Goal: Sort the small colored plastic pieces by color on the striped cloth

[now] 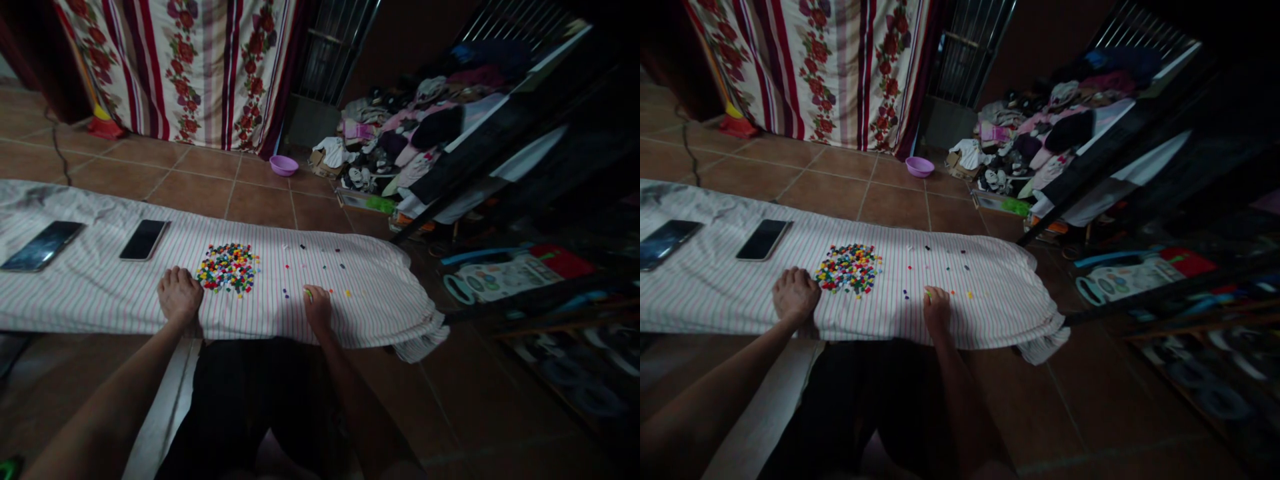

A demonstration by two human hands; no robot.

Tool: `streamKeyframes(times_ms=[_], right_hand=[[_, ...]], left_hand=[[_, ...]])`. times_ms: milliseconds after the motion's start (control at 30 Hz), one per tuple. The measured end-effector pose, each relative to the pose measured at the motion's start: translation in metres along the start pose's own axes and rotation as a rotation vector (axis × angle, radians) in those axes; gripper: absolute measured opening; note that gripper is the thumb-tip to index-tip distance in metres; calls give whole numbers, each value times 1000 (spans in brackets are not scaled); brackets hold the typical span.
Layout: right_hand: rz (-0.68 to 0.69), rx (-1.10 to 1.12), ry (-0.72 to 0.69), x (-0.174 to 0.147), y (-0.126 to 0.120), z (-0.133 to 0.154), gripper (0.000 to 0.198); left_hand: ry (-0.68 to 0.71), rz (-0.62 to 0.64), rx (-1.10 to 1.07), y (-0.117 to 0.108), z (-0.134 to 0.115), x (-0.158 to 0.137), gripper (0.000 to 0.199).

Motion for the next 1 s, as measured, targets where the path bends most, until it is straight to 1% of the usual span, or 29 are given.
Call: streamKeyframes(times_ms=[233,433,533,733,1000], right_hand=[[4,36,-8,0,2,1,27],[-3,13,9,2,0,0,23],[5,6,7,3,2,0,24],[28,-9,-43,3,6,2,26],[-1,13,-36,1,6,1,27]], left_hand=[[10,-6,-15,1,0,1,36],[16,5,2,1,-1,1,35],[16,8,8,0,-1,1,34],[17,7,4,-1,-2,1,36],[-14,26,-36,0,0,0,39]])
Point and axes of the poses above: each hand's wrist, its own x-axis towards the middle knuckle, its own y-axis out of the palm, z = x × y, the point moved 7 cm from there along x, towards the middle knuckle, and after that the axes turned 13 degrees about -y, right-handed, at the moved point
